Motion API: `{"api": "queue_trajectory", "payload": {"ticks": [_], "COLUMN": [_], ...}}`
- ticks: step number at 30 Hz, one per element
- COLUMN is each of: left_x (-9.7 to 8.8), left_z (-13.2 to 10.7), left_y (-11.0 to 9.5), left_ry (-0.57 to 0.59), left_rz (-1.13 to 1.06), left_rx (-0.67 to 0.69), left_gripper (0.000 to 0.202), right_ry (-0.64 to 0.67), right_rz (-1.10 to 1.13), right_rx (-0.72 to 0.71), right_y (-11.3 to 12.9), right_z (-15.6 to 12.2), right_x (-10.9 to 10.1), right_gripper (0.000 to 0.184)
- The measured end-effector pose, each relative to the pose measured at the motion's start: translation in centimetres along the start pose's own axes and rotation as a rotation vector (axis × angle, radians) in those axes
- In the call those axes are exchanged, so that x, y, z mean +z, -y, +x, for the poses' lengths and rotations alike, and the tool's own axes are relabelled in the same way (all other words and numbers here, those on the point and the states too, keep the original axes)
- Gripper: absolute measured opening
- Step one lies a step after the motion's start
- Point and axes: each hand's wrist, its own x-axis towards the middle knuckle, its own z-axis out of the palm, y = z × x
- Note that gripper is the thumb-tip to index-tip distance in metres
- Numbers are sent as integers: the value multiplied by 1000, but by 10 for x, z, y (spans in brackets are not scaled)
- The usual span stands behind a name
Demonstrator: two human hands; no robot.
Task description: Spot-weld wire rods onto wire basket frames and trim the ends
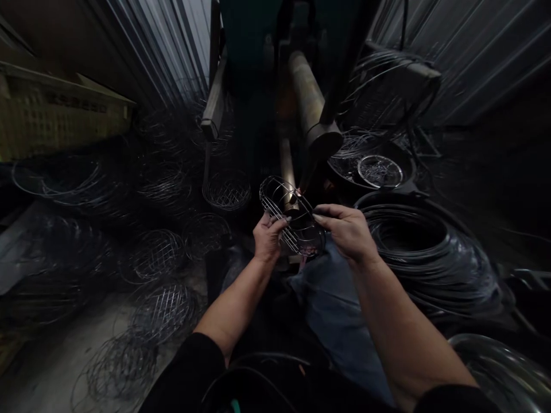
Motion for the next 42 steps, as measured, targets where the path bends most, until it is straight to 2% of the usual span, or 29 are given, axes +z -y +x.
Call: {"api": "queue_trajectory", "payload": {"ticks": [4, 8, 16, 19, 23, 26, 33, 36, 38, 40, 42], "left_x": [5, 8, 9, 9, 7, 7, 11, 6, -4, -18, -32], "left_z": [11, 18, 12, 9, 8, 9, 18, 15, 9, 4, 3], "left_y": [5, 9, 13, 16, 17, 14, 7, 10, 14, 19, 24], "left_ry": [10, 3, -19, 9, 5, -8, -64, -32, -30, -49, 31], "left_rz": [-67, -64, -21, -27, -26, -18, -34, 36, 195, 472, 771], "left_rx": [24, 11, -42, -100, -127, -146, -186, -207, -95, 212, 584], "left_gripper": [52, 48, 41, 35, 30, 30, 31, 35, 40, 44, 53], "right_ry": [-39, -69, -126, -89, -35, -33, -70, -84, -71, -29, 4], "right_rz": [-95, -104, -40, 12, 47, 42, 89, 97, 112, 137, 158], "right_rx": [-66, -55, -31, -34, 25, 44, 40, 24, 12, 68, 153], "right_y": [-1, 0, 0, -4, -15, -19, -9, -10, -17, -29, -44], "right_z": [11, 17, 22, 19, 6, -1, 14, 15, 8, -1, -10], "right_x": [-2, -2, 3, -6, -27, -33, -11, -12, -22, -35, -49], "right_gripper": [17, 20, 24, 26, 33, 29, 34, 34, 32, 34, 36]}}
